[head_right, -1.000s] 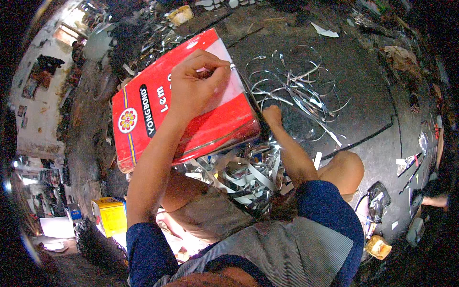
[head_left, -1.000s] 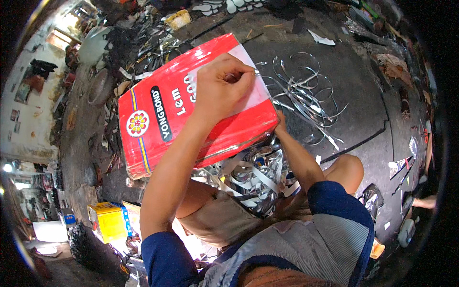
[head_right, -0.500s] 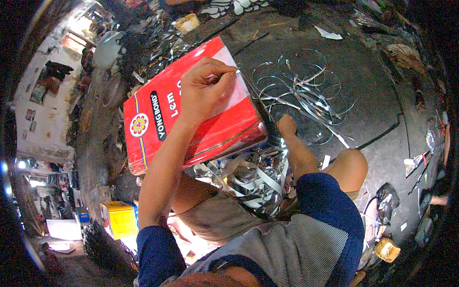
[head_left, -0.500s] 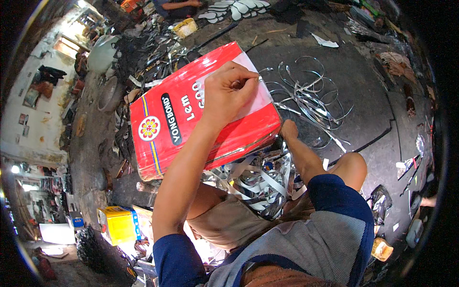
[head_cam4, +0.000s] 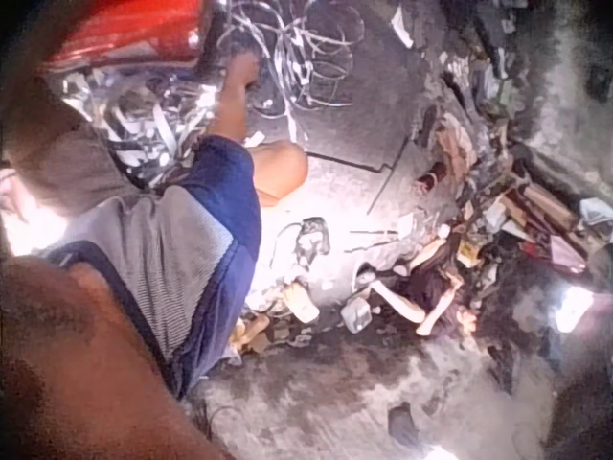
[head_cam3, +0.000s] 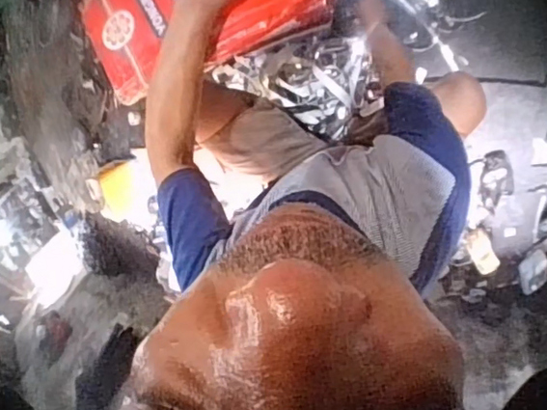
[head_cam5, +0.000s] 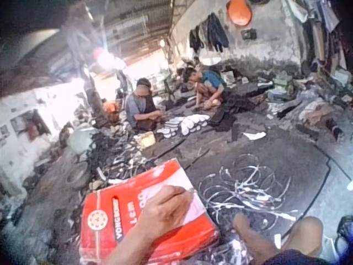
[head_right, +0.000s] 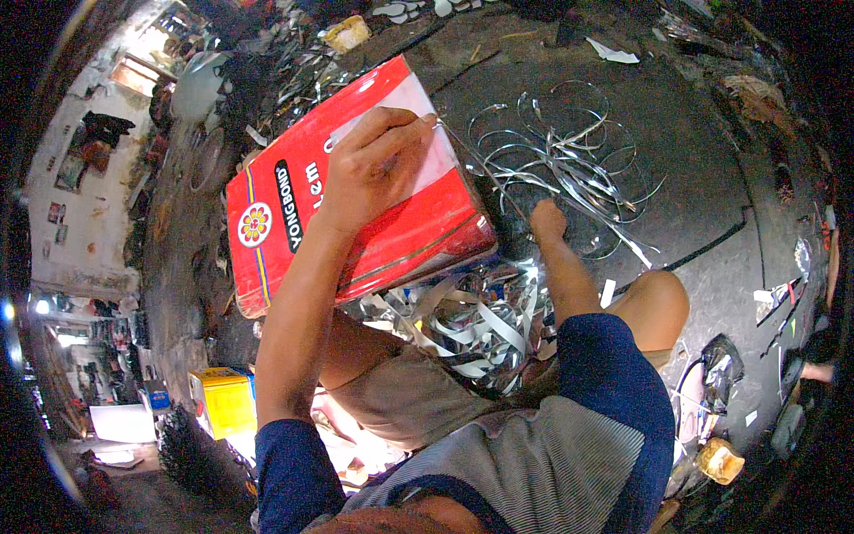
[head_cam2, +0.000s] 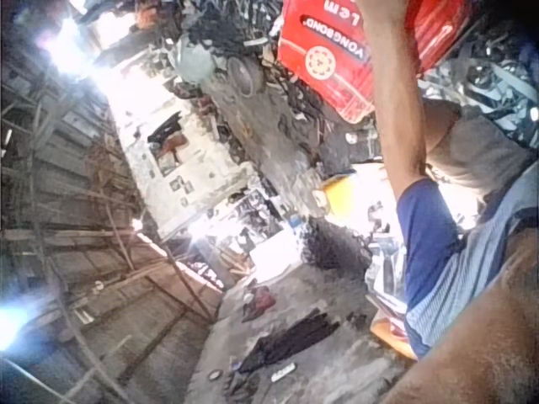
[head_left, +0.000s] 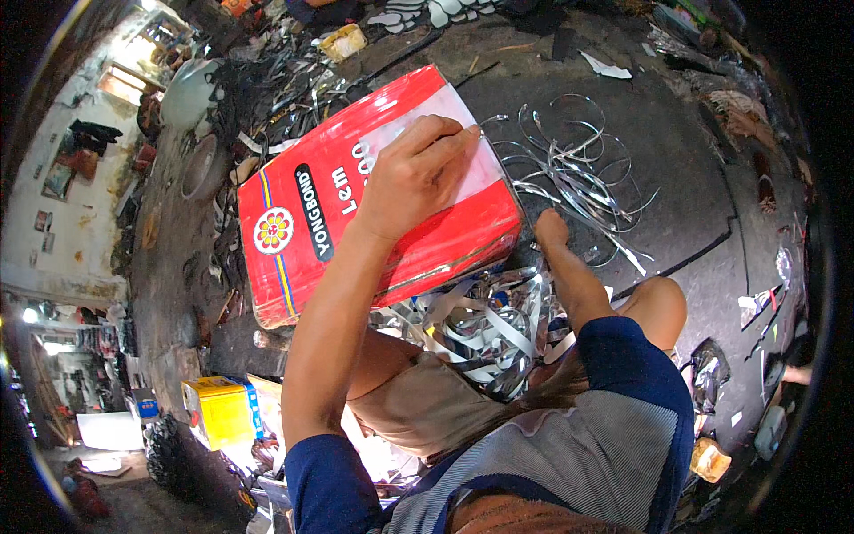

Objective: The person sits on the floor and repeatedly cuts strips of white tape from a roll on a red box using a small blade. The cut strips are placed on the floor beside the box.

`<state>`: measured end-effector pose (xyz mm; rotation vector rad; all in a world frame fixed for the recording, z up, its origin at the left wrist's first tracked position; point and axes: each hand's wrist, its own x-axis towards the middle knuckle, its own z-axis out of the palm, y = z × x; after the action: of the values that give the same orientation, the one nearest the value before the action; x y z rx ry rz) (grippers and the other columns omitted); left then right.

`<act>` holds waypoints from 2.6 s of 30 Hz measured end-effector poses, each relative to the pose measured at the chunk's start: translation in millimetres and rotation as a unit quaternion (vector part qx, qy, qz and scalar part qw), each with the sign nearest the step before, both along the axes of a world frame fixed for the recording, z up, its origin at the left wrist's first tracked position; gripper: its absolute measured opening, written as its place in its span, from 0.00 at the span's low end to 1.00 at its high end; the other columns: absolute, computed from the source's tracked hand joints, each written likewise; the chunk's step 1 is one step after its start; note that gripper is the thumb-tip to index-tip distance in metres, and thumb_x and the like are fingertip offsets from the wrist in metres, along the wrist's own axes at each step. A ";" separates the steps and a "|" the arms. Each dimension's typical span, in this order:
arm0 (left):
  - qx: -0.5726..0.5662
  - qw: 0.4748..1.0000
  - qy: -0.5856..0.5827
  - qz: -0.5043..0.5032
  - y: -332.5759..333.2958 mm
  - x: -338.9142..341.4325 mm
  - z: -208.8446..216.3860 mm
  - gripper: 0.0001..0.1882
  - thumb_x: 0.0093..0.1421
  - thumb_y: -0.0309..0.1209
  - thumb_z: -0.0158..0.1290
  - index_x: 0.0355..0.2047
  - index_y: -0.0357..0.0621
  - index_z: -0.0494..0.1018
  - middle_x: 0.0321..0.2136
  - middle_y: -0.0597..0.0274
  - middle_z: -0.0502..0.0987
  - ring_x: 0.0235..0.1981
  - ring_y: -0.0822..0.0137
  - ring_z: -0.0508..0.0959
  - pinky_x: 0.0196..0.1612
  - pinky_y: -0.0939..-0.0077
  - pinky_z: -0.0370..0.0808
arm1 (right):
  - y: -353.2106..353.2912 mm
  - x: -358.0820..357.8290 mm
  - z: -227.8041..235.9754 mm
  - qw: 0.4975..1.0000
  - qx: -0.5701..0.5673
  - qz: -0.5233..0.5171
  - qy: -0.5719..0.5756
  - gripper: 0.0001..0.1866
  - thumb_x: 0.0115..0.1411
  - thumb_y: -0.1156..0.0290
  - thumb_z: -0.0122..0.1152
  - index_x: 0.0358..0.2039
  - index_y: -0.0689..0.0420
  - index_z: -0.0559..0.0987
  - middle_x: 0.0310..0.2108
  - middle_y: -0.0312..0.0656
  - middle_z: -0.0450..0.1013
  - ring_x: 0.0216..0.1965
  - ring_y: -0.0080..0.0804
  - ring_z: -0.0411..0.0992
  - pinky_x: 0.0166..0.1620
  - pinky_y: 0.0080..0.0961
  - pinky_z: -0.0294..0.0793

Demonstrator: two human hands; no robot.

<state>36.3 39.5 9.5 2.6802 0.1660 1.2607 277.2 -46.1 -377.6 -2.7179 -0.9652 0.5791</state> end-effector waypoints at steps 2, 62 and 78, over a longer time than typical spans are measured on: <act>-0.034 0.999 0.016 -0.004 -3.8 -3.3 1.6 0.12 0.55 0.20 0.59 0.41 0.39 0.81 0.36 0.55 0.78 0.34 0.57 0.79 0.38 0.67 0.77 | -4.7 11.2 -0.4 1.000 0.009 -0.013 -0.006 0.18 0.67 0.65 0.47 0.47 0.64 0.76 0.44 0.58 0.79 0.46 0.54 0.80 0.49 0.49 0.79; -0.510 0.845 -0.024 0.155 -64.2 -288.9 70.9 0.12 0.59 0.32 0.62 0.42 0.42 0.81 0.22 0.78 0.72 0.18 0.87 0.62 0.20 0.88 0.54 | -52.1 -87.5 461.0 0.757 0.273 0.539 0.248 0.15 0.53 0.62 0.74 0.32 0.60 0.81 0.21 0.32 0.72 0.24 0.18 0.67 0.28 0.23 0.65; -0.042 0.910 -0.004 0.412 -10.5 -202.1 43.7 0.20 0.50 0.27 0.63 0.46 0.40 0.79 0.47 0.49 0.77 0.54 0.50 0.73 0.59 0.56 0.68 | 12.1 -106.0 418.9 0.740 0.383 0.552 0.000 0.11 0.55 0.76 0.62 0.39 0.54 0.86 0.34 0.47 0.77 0.39 0.44 0.77 0.45 0.36 0.76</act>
<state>-165.8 29.0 53.2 2.5781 1.4319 1.3792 171.2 -34.0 41.3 -1.2160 -2.1695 0.1965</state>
